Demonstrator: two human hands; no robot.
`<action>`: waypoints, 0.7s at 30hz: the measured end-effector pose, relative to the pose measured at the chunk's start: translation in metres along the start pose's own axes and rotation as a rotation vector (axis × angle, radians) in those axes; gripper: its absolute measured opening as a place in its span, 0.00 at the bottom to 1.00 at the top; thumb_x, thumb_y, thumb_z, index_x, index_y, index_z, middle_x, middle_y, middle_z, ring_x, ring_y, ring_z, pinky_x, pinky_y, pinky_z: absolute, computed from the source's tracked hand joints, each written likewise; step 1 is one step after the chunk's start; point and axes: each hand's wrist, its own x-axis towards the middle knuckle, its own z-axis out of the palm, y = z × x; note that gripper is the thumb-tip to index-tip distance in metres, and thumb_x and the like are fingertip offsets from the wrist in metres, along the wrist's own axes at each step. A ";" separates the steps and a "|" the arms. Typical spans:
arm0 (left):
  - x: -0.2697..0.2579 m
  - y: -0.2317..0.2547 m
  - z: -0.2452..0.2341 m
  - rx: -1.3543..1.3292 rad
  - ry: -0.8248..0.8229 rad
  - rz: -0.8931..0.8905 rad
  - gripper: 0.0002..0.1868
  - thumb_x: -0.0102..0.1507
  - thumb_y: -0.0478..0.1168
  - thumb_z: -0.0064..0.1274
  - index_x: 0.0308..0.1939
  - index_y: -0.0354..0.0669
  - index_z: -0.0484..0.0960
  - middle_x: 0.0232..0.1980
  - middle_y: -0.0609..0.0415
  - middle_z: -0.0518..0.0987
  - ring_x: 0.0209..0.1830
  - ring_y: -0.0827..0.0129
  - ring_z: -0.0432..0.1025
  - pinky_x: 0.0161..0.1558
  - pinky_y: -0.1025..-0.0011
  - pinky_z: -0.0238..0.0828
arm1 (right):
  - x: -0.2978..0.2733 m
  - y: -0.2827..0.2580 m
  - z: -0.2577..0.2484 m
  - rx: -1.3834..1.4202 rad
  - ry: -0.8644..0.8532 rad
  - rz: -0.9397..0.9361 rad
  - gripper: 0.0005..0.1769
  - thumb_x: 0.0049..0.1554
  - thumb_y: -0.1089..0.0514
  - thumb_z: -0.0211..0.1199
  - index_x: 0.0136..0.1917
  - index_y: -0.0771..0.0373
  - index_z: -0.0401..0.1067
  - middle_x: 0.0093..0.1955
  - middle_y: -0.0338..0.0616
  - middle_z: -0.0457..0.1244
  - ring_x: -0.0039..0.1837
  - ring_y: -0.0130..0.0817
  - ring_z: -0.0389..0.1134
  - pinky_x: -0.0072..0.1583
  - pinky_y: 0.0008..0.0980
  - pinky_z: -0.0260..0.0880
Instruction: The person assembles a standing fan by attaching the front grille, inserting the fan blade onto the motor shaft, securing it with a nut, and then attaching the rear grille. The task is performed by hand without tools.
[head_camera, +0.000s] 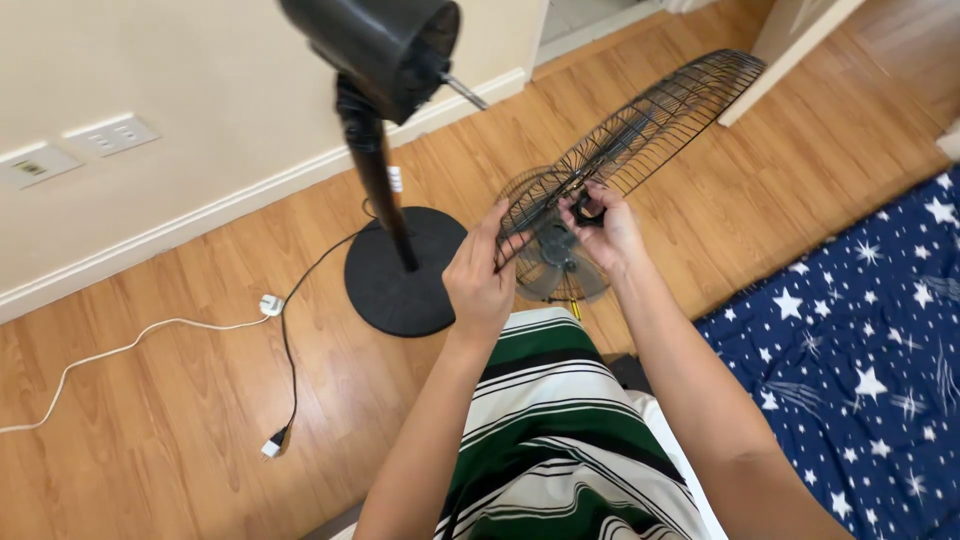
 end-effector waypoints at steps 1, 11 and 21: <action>0.000 -0.013 0.016 -0.030 0.007 -0.036 0.25 0.60 0.20 0.56 0.62 0.33 0.77 0.51 0.44 0.83 0.47 0.65 0.83 0.49 0.71 0.82 | 0.009 -0.003 -0.025 0.001 0.041 0.008 0.05 0.62 0.60 0.54 0.51 0.61 0.66 0.48 0.48 0.63 0.53 0.48 0.69 0.54 0.45 0.75; -0.032 -0.198 0.151 -0.098 0.065 -0.765 0.23 0.72 0.52 0.48 0.52 0.32 0.82 0.42 0.46 0.86 0.40 0.67 0.82 0.42 0.71 0.81 | 0.102 0.052 -0.277 0.013 0.457 -0.028 0.04 0.60 0.69 0.58 0.49 0.70 0.66 0.48 0.51 0.61 0.53 0.47 0.66 0.55 0.52 0.78; -0.109 -0.339 0.157 -0.219 0.204 -1.508 0.33 0.68 0.64 0.39 0.63 0.41 0.72 0.54 0.45 0.81 0.40 0.55 0.79 0.37 0.62 0.81 | 0.175 0.124 -0.342 -0.111 0.664 0.096 0.25 0.54 0.74 0.58 0.63 0.64 0.61 0.49 0.50 0.65 0.50 0.46 0.67 0.55 0.56 0.75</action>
